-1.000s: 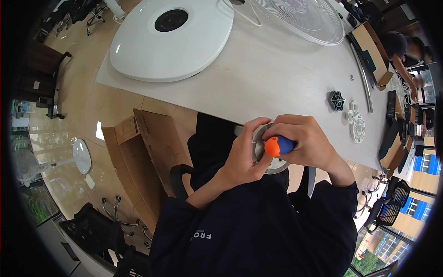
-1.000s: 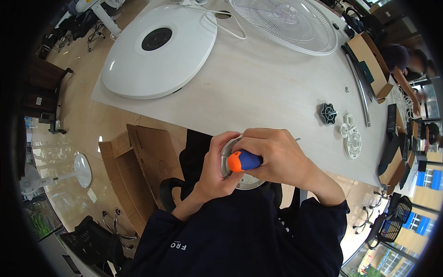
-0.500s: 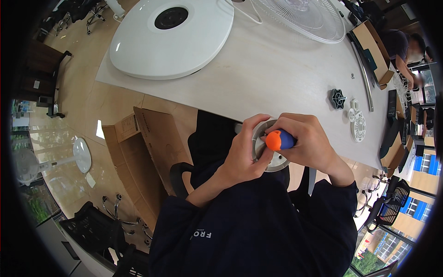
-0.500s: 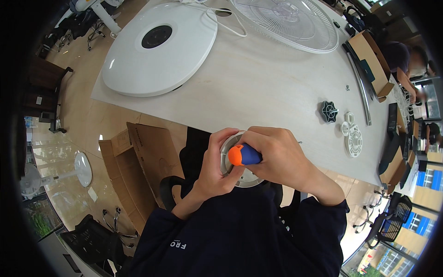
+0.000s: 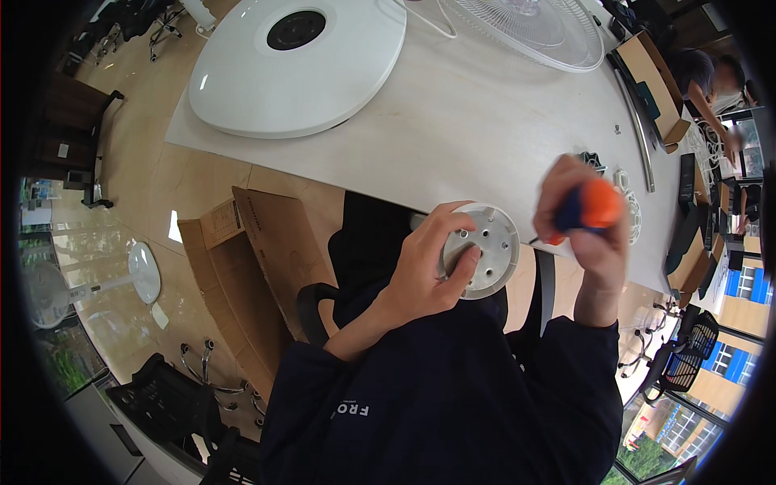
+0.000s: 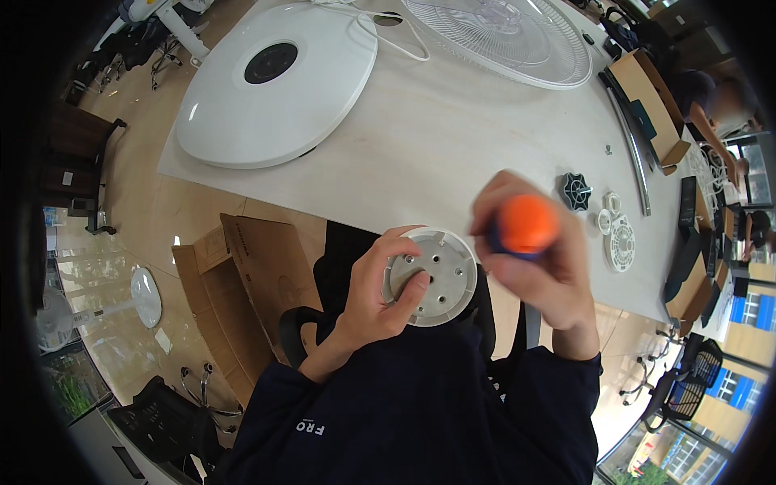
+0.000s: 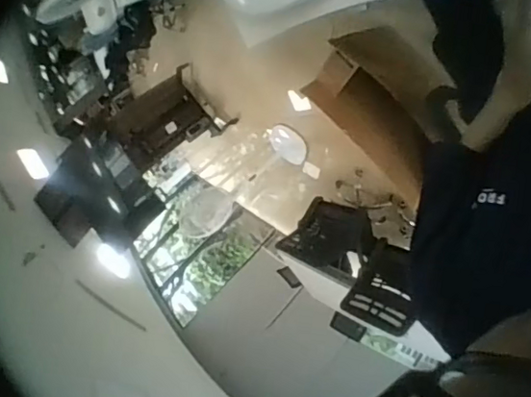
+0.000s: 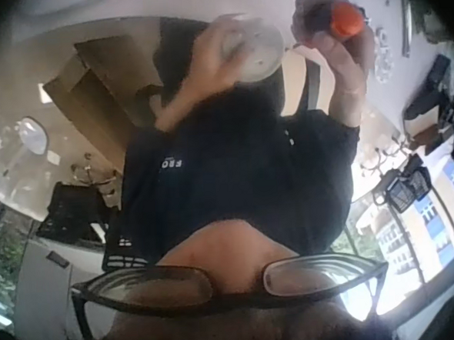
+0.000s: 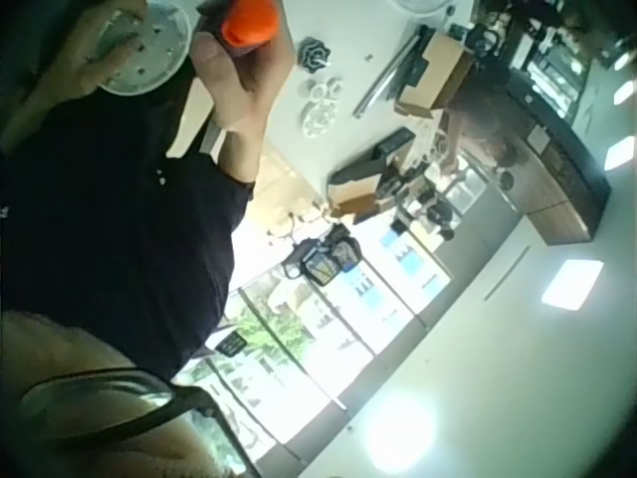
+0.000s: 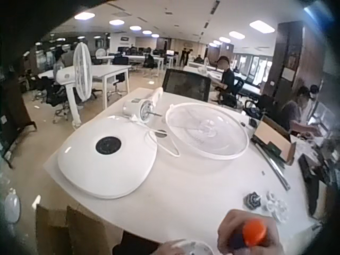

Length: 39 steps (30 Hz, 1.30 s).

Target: Assembling the stand and base components of a pedestal fan using a screwdriver.

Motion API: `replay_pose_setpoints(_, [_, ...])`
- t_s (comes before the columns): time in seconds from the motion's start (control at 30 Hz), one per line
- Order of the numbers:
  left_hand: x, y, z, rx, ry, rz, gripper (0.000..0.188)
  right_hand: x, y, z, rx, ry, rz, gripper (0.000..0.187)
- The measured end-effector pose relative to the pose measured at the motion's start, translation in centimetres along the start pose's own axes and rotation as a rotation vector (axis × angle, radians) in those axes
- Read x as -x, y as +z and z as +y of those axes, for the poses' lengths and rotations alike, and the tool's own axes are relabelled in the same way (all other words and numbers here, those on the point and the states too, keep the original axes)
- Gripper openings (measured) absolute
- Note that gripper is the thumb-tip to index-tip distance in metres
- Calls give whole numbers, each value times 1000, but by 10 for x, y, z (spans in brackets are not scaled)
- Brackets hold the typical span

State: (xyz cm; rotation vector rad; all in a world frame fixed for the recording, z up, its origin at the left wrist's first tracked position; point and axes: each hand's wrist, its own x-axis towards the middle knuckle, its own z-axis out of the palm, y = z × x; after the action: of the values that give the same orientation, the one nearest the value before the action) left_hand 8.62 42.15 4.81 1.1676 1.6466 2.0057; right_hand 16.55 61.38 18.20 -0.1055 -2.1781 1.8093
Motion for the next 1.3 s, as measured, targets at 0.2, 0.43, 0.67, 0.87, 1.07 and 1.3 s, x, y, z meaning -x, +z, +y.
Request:
replay_pose_setpoints(0.2, [-2, 0, 0, -30, 33, 13, 16, 0, 0, 7, -576, -380, -100, 47])
replay_pose_setpoints(0.43, [1, 0, 5, 11, -73, 12, 14, -7, 27, 15, -596, -277, 17, 51])
replay_pose_setpoints(0.67, [1, 1, 5, 12, -86, 12, 16, -8, 32, 15, -522, -294, 33, 51])
replay_pose_setpoints(0.87, [1, 0, 8, 11, -96, 5, 16, -10, 32, 17, -499, -350, -33, 38])
replay_pose_setpoints(1.07, [0, -1, 8, 0, -97, 5, 17, -6, 37, 11, -545, -254, 47, 49])
replay_pose_setpoints(1.3, [2, -3, 12, -6, -165, -30, 16, -6, 46, 17, -547, -280, -55, 34])
